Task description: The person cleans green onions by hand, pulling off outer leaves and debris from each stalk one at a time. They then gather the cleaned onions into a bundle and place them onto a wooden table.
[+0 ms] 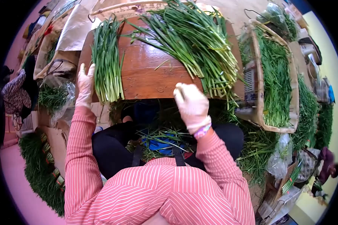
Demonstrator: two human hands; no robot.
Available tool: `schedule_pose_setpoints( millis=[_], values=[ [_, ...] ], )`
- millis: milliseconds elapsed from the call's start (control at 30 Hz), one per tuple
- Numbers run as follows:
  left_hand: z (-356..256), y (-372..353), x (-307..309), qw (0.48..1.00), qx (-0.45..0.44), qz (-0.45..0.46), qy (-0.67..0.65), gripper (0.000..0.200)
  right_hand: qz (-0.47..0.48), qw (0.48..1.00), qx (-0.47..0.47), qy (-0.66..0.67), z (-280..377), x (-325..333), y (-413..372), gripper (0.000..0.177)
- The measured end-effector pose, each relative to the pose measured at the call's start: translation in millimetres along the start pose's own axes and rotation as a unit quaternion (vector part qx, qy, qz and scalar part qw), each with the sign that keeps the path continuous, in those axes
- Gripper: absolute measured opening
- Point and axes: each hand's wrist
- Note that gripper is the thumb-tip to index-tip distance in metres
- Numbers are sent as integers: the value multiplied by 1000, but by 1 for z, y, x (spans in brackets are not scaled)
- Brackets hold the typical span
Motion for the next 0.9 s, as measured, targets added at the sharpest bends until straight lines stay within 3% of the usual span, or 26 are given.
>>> schedule_pose_setpoints(
  millis=[33, 100, 133, 167, 233, 267, 333, 433, 467, 567, 700, 767, 800, 833, 900],
  values=[
    [-16, -4, 9, 999, -17, -16, 27, 73, -20, 999, 0, -45, -7, 3, 13, 15],
    [-63, -16, 23, 969, 64, 19, -240, 57, -6, 967, -32, -251, -15, 5, 38, 25],
    [-83, -24, 21, 943, 45, 8, -330, 41, 7, 954, -36, -297, -22, 0, 48, 25],
    [-125, -38, 32, 942, 42, 13, -332, 31, 20, 939, -41, -342, -32, -9, 53, 26],
    [-180, -64, 50, 903, 118, 103, -401, 26, 45, 951, -20, -306, -57, -29, 57, 24],
    [-189, -76, 49, 897, 102, 133, -408, 26, 96, 940, -76, -318, -57, -34, 59, 23],
    [-197, -96, 44, 873, 110, 188, -435, 28, 104, 944, -102, -295, -51, -31, 54, 26],
    [-184, -120, 22, 813, 214, 271, -468, 32, 142, 952, -144, -231, -24, -16, 46, 30],
    [-183, -126, 16, 809, 250, 282, -451, 34, 195, 948, -167, -186, -6, -7, 39, 30],
    [-193, -135, 5, 794, 315, 295, -428, 39, 205, 972, -76, -87, 30, 3, -5, 27],
    [-193, -141, 3, 778, 301, 338, -435, 37, 299, 950, -83, -40, 39, 0, -36, 28],
    [-192, -145, 7, 754, 265, 361, -480, 35, 294, 934, -149, 136, 36, -3, -37, 31],
    [-193, -148, 6, 745, 265, 372, -485, 35, 379, 864, -269, 195, 41, 1, -29, 33],
    [-197, -151, 7, 742, 278, 380, -478, 36, 395, 785, -320, 354, 36, -5, -28, 27],
    [-204, -154, 10, 768, 255, 370, -456, 35, 380, 720, -383, 437, 29, -3, -27, 24]
  ],
)
Point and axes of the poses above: each hand's wrist, its own y-axis towards the middle knuckle, its own x-axis out of the back of the hand, z = x × y, and after that the axes turned 9 degrees about -x, right-handed
